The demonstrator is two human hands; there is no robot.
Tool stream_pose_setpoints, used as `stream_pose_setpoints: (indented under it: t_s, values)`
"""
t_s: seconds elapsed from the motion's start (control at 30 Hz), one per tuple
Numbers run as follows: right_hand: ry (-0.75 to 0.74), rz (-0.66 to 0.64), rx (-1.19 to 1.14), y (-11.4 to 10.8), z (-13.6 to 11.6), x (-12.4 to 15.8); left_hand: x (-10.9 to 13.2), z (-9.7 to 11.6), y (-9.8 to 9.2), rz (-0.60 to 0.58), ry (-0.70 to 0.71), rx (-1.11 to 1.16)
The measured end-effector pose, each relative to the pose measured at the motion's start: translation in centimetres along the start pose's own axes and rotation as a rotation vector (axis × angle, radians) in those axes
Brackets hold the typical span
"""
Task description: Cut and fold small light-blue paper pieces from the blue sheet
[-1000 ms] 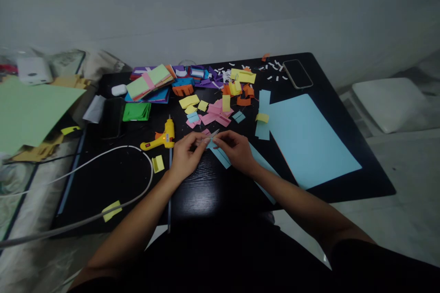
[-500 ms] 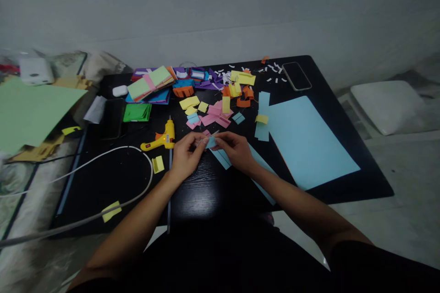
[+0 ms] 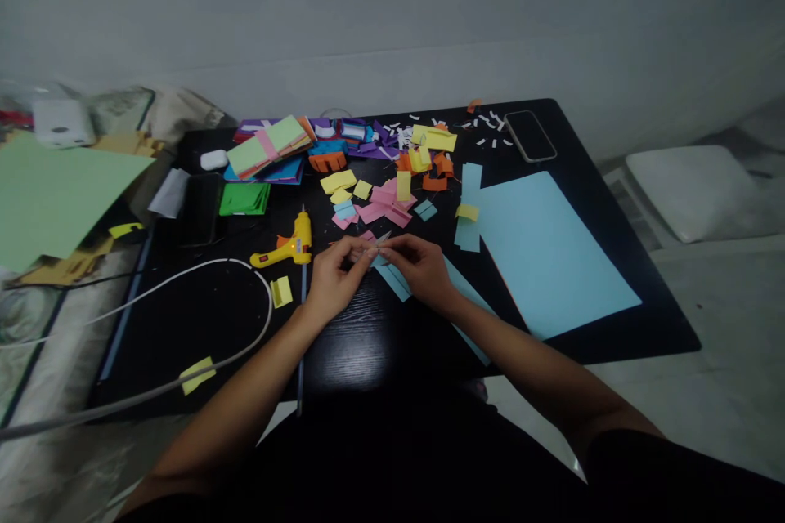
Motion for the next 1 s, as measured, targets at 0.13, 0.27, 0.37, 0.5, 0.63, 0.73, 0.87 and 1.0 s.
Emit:
stream_pose_setpoints:
  t_s: [0.13, 0.27, 0.37, 0.5, 0.63, 0.73, 0.87, 1.0]
  values:
    - [-0.015, 0.046, -0.006, -0.14, -0.05, -0.09, -0.14, 0.14, 0.05, -0.027, -0.090, 0.132]
    - [-0.020, 0.065, 0.003, -0.25, -0.13, -0.15, -0.33, 0.31, 0.00, -0.023, -0.111, 0.168]
    - [-0.009, 0.076, -0.008, -0.30, -0.01, -0.23, -0.42, 0.23, -0.06, -0.036, -0.130, 0.180]
    - [0.027, 0.076, -0.037, -0.32, 0.12, -0.29, -0.47, -0.10, -0.28, -0.038, -0.160, 0.164]
    - [0.039, 0.065, -0.027, -0.44, 0.16, -0.33, -0.50, -0.25, -0.56, -0.054, -0.117, 0.092]
    - [0.029, 0.026, -0.010, -0.56, 0.29, -0.37, -0.54, -0.29, -0.65, -0.090, -0.070, 0.026]
    - [0.042, -0.056, 0.013, -0.55, 0.40, -0.34, -0.57, -0.21, -0.58, -0.137, -0.019, -0.036]
    - [0.048, -0.064, 0.049, -0.62, 0.42, -0.42, -0.76, -0.08, -0.87, -0.149, -0.008, -0.053]
Point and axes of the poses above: each hand's wrist, its own x-axis away from the middle knuckle, its own y-axis out of the palm, z = x × y, the point moved 1 cm from there along -x, towards the middle knuckle, and after that the axes turned 5 degrees about -y, right-handed, at the moved point
